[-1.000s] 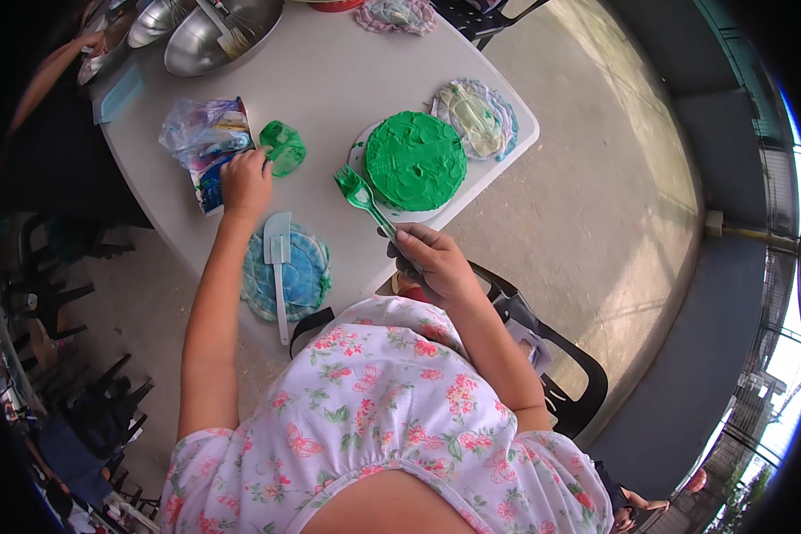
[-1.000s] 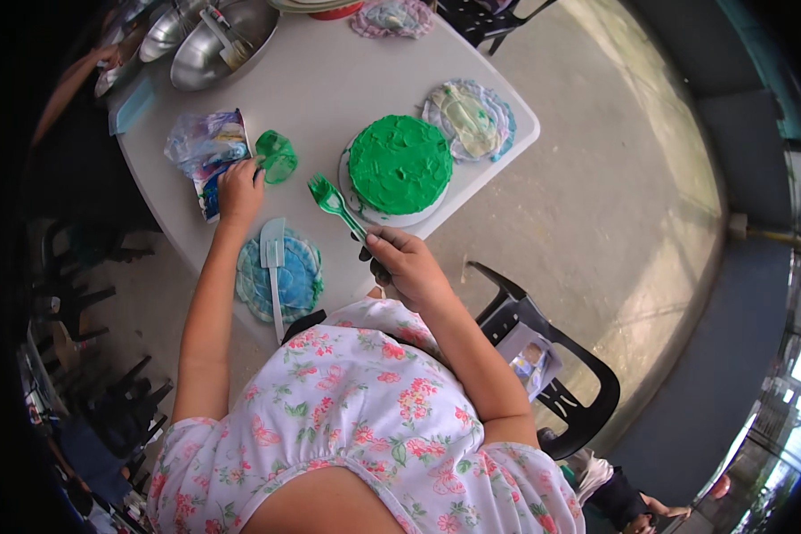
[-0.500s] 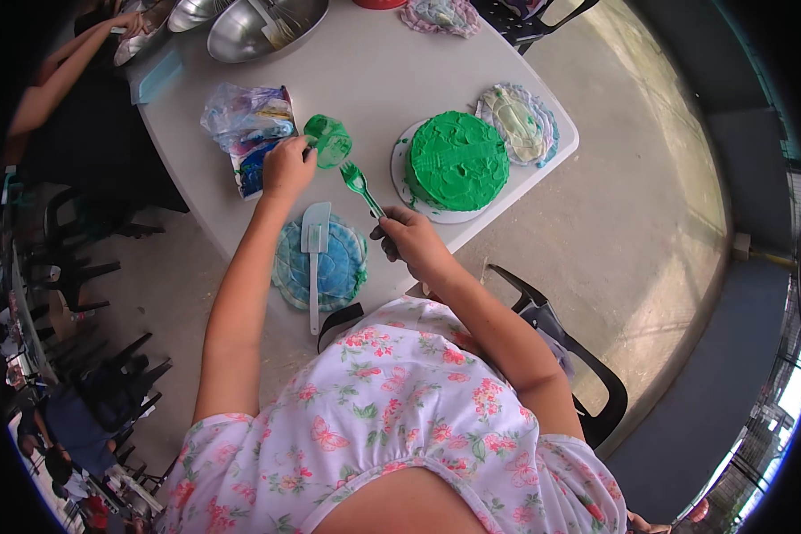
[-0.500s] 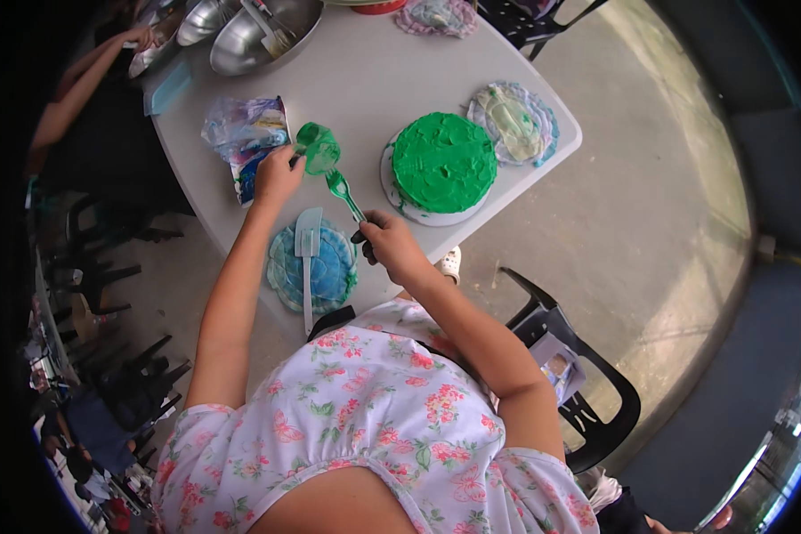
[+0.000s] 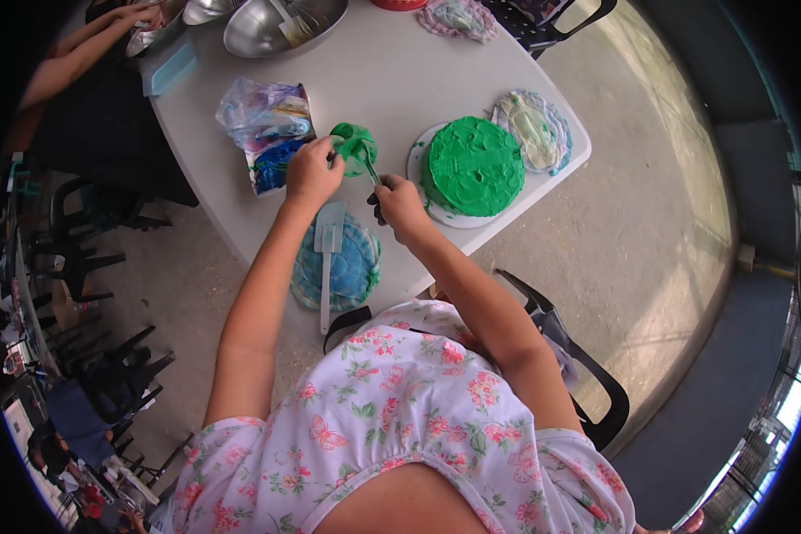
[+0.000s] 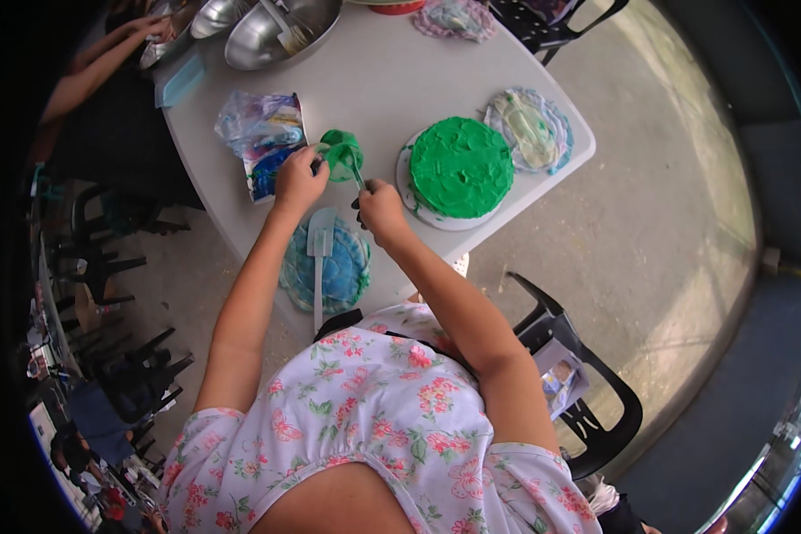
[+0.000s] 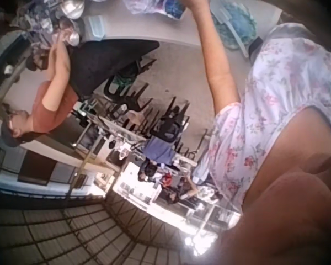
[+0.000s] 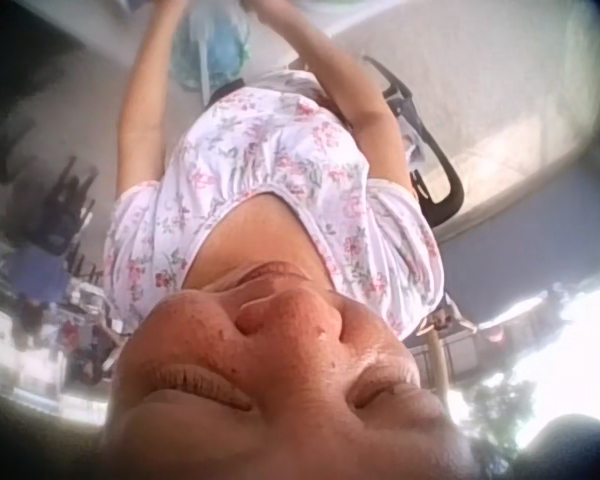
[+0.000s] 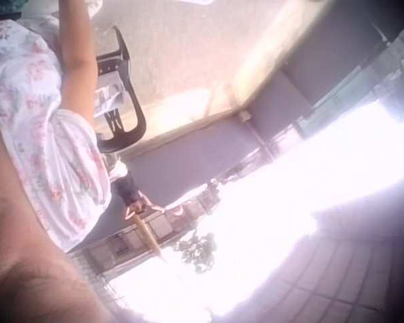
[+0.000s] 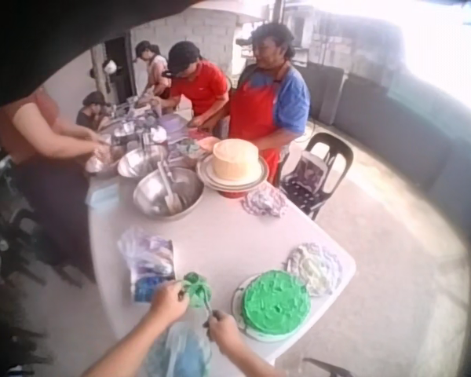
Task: The person frosts a small green cake using a plastic fork and a spatula, spreading green icing over the top and sides.
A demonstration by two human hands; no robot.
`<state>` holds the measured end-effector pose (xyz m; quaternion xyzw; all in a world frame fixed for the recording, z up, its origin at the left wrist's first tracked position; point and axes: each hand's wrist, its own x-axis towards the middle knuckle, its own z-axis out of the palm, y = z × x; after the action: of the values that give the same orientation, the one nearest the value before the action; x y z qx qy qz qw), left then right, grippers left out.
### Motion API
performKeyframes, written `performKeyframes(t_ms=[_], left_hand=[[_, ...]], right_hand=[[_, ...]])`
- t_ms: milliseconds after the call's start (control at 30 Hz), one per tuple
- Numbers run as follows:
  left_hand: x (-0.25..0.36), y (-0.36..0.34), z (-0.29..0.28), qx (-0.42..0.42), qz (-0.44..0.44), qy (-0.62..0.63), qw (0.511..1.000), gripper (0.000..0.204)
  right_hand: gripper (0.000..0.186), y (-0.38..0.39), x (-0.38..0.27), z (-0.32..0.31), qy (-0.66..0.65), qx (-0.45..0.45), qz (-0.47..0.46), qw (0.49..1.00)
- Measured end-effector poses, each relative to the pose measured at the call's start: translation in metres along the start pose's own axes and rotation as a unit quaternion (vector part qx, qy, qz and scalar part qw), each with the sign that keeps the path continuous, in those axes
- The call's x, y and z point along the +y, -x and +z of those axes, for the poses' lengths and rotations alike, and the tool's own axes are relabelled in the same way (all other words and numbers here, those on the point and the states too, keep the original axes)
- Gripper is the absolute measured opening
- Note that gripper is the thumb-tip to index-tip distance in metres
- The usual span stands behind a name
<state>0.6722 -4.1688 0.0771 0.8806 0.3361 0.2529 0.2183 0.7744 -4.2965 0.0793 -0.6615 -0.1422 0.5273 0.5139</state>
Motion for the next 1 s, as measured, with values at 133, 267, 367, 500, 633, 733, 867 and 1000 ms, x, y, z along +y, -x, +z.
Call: performKeyframes(t_ms=[133, 267, 367, 500, 633, 733, 867, 1000], left_hand=[[0.006, 0.001, 0.001, -0.004, 0.004, 0.006, 1.000, 0.021], [0.012, 0.003, 0.007, 0.007, -0.053, 0.010, 0.999, 0.020], [0.017, 0.003, 0.012, 0.026, -0.062, 0.032, 0.997, 0.019], [0.024, 0.005, 0.017, 0.007, -0.100, 0.047, 0.994, 0.018], [0.030, 0.004, 0.019, 0.003, -0.122, 0.074, 0.990, 0.016], [0.032, 0.003, 0.019, -0.011, -0.156, 0.084, 0.984, 0.016], [0.024, 0.003, 0.022, 0.003, -0.163, 0.095, 0.982, 0.017], [0.012, 0.005, 0.019, -0.010, -0.182, 0.128, 0.975, 0.019]], right_hand=[[0.027, -0.003, -0.001, 0.001, 0.012, 0.015, 0.004, 1.000], [0.030, 0.001, -0.004, 0.008, 0.046, 0.043, 0.005, 0.998], [0.032, 0.002, -0.001, 0.012, 0.055, 0.031, -0.005, 0.998], [0.034, 0.004, -0.004, 0.015, 0.063, 0.024, -0.003, 0.998], [0.030, 0.007, -0.004, 0.017, 0.076, 0.005, -0.012, 0.997], [0.024, 0.009, -0.005, 0.020, 0.120, 0.004, -0.046, 0.992], [0.018, 0.005, 0.004, 0.019, 0.237, 0.042, -0.164, 0.957], [0.016, 0.010, 0.002, 0.015, 0.256, 0.030, -0.160, 0.953]])
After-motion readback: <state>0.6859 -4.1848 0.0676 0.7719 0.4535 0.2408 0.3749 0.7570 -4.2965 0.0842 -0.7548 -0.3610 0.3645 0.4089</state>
